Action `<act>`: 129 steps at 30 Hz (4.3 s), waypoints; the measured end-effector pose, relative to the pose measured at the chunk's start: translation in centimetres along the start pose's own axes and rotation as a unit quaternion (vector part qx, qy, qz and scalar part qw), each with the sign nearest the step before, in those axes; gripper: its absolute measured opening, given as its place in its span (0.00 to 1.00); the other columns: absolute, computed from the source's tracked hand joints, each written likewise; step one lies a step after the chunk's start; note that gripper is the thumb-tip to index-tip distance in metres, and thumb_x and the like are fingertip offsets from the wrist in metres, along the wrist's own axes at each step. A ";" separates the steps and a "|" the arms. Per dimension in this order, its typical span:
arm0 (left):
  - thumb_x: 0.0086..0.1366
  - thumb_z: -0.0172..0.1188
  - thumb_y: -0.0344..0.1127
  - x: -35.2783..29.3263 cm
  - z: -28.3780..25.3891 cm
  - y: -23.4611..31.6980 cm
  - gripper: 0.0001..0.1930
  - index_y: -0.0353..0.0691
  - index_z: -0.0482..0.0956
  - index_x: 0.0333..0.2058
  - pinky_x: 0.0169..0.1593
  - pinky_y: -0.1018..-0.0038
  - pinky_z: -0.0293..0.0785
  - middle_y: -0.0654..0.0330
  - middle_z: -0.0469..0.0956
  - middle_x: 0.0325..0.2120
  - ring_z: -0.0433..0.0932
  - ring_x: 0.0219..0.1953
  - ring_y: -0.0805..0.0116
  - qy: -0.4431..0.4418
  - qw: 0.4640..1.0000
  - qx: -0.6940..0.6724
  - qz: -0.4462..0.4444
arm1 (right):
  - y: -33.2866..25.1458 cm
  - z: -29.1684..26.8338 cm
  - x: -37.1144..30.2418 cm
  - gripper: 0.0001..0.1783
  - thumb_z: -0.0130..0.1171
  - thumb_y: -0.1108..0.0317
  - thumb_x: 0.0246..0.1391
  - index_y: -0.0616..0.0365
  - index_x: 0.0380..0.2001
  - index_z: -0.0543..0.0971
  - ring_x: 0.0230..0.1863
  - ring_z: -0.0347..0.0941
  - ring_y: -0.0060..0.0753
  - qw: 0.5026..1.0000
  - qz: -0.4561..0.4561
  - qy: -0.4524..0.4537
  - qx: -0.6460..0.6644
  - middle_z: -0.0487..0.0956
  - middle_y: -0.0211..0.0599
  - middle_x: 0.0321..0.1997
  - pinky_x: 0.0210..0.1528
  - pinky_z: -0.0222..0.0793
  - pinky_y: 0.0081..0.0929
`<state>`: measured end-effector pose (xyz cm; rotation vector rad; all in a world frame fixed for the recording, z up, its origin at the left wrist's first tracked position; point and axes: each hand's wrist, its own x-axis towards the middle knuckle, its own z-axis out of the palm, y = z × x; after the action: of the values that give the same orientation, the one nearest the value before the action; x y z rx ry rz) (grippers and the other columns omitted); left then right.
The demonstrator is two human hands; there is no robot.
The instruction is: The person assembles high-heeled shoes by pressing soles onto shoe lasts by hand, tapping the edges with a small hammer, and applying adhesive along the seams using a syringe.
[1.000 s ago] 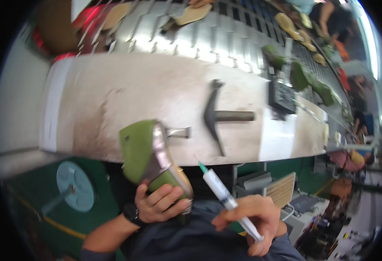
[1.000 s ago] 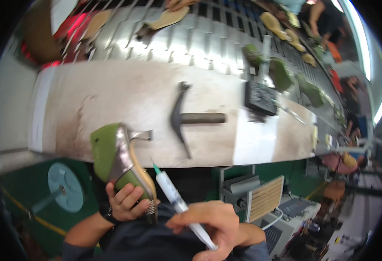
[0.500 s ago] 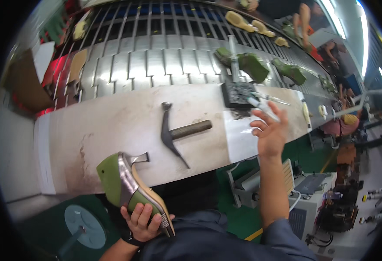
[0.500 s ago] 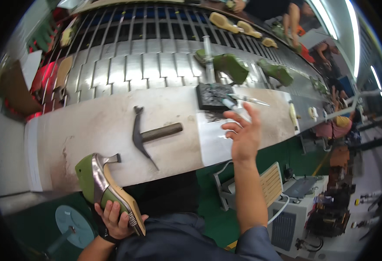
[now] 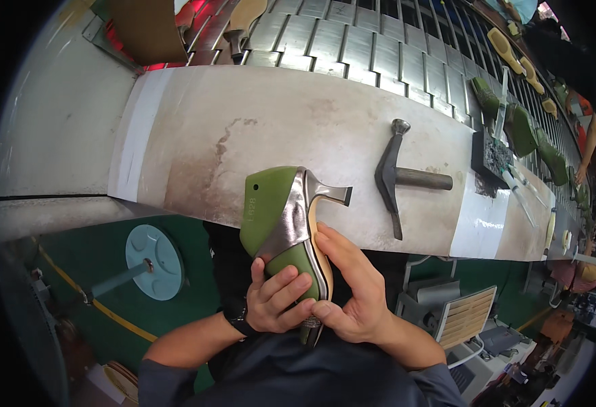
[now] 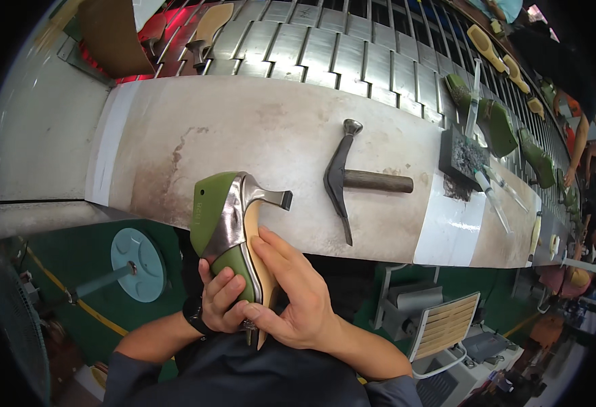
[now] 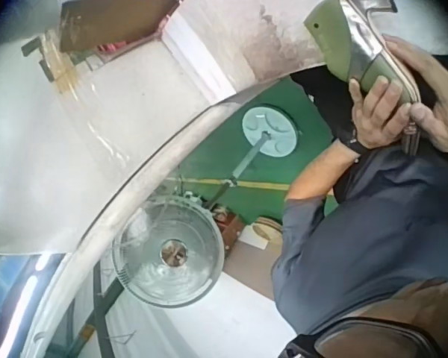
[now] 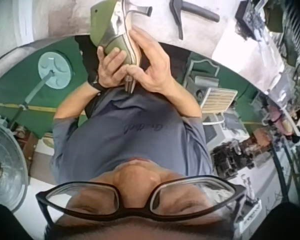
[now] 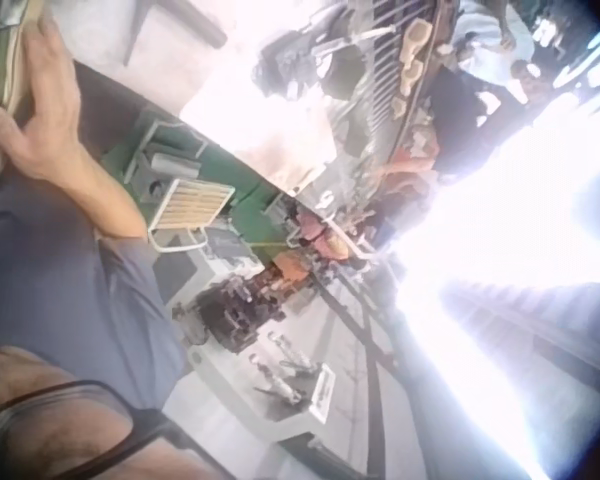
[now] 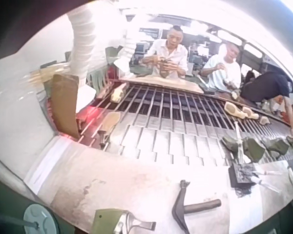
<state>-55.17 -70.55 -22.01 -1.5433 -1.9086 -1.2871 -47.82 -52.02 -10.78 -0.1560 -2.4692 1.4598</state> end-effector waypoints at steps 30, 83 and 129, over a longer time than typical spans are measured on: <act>0.75 0.56 0.40 1.2 -1.5 0.4 0.20 0.47 0.74 0.64 0.79 0.41 0.47 0.59 0.74 0.67 0.70 0.72 0.58 0.005 0.999 -0.033 -0.034 | -1.6 0.2 1.0 0.57 0.78 0.54 0.53 0.71 0.74 0.56 0.60 0.80 0.52 0.987 0.099 -0.094 0.085 0.73 0.63 0.64 0.61 0.77 0.37; 0.75 0.52 0.33 20.6 -20.9 3.2 0.07 0.43 0.78 0.44 0.37 0.54 0.82 0.56 0.83 0.45 0.85 0.29 0.50 -0.033 0.669 -0.742 0.021 | -16.6 -7.8 3.7 0.10 0.50 0.77 0.68 0.50 0.34 0.77 0.23 0.78 0.38 0.798 -0.279 -0.126 0.520 0.83 0.36 0.49 0.37 0.86 0.49; 0.74 0.64 0.46 24.9 -15.2 13.8 0.32 0.09 0.80 0.47 0.40 0.57 0.82 0.20 0.77 0.45 0.84 0.39 0.42 0.479 0.285 -0.784 -0.274 | 3.8 -2.9 6.4 0.05 0.63 0.78 0.65 0.63 0.34 0.77 0.31 0.69 0.12 0.961 0.062 0.269 -0.009 0.82 0.30 0.37 0.35 0.67 0.14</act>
<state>-54.72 -68.98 10.27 0.3706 0.3661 -3.4597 -53.34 -46.22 -11.67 -0.6326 -2.0544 1.2329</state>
